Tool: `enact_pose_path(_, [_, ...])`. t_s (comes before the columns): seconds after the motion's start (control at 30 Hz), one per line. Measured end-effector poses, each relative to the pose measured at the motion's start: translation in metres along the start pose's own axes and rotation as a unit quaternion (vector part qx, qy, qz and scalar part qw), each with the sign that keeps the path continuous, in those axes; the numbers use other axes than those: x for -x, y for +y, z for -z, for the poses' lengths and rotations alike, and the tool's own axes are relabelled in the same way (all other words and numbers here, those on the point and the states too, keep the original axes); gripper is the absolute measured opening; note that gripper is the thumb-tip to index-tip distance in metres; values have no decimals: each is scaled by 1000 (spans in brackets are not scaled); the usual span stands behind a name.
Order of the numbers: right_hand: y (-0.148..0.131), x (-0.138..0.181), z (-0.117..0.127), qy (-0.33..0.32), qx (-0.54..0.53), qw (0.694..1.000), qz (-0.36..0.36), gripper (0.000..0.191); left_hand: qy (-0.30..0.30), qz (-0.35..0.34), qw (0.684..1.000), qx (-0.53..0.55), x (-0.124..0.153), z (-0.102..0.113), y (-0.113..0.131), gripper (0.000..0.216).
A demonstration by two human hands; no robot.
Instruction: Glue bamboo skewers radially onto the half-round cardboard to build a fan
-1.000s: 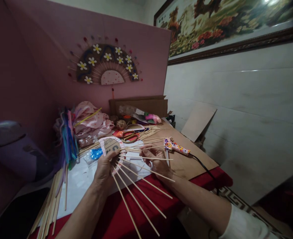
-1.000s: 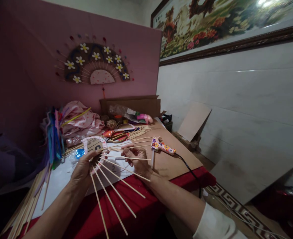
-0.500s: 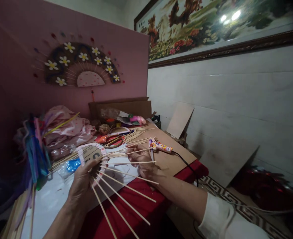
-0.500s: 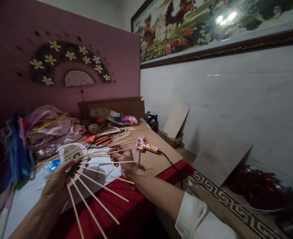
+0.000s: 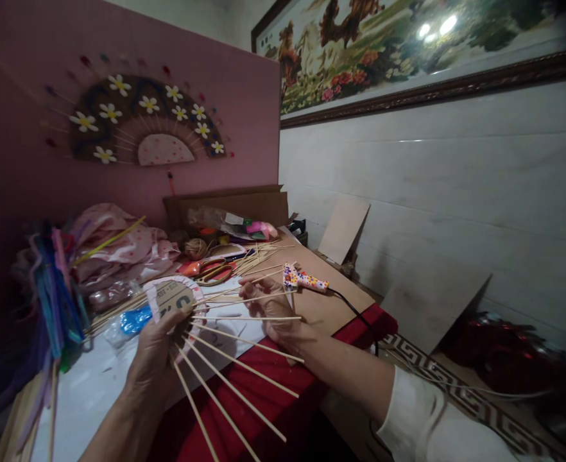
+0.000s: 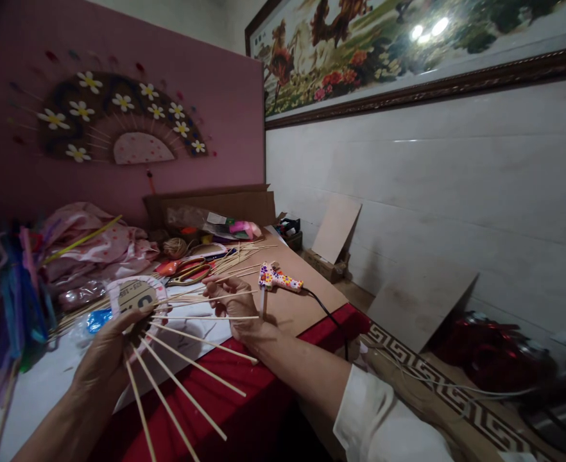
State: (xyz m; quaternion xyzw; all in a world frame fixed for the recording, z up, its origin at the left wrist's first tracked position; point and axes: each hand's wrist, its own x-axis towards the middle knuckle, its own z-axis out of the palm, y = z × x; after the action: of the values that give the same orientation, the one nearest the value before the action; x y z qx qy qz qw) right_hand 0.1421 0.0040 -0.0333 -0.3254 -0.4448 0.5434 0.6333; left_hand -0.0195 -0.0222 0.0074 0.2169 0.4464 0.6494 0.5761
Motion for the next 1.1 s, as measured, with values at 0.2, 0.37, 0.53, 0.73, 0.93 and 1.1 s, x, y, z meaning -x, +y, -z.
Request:
enact_pose_path(0.2, [-9, 1, -8, -29, -81, 996, -31, 18, -4, 4, 1000, 7, -1, -3, -2, 20])
enact_pose_path(0.37, [-7, 4, -9, -44, -72, 996, -30, 17, -9, -8, 1000, 13, -2, -2, -5, 18])
enact_pose_path(0.53, [-5, 4, -10, -40, -52, 997, -42, 22, -24, -7, 999, 27, -3, 1, -6, 18])
enact_pose_path(0.73, [-6, 7, -9, -56, -62, 995, -57, 31, -14, -16, 999, 30, -5, 2, -4, 20])
enact_pose_path(0.93, [-4, 9, -6, -55, -42, 996, -57, 32, -8, -22, 999, 48, -9, 4, -4, 20])
enact_pose_path(1.1, [-3, 9, -7, -73, -43, 995, -43, 27, -7, -22, 998, 57, -9, 5, -5, 23])
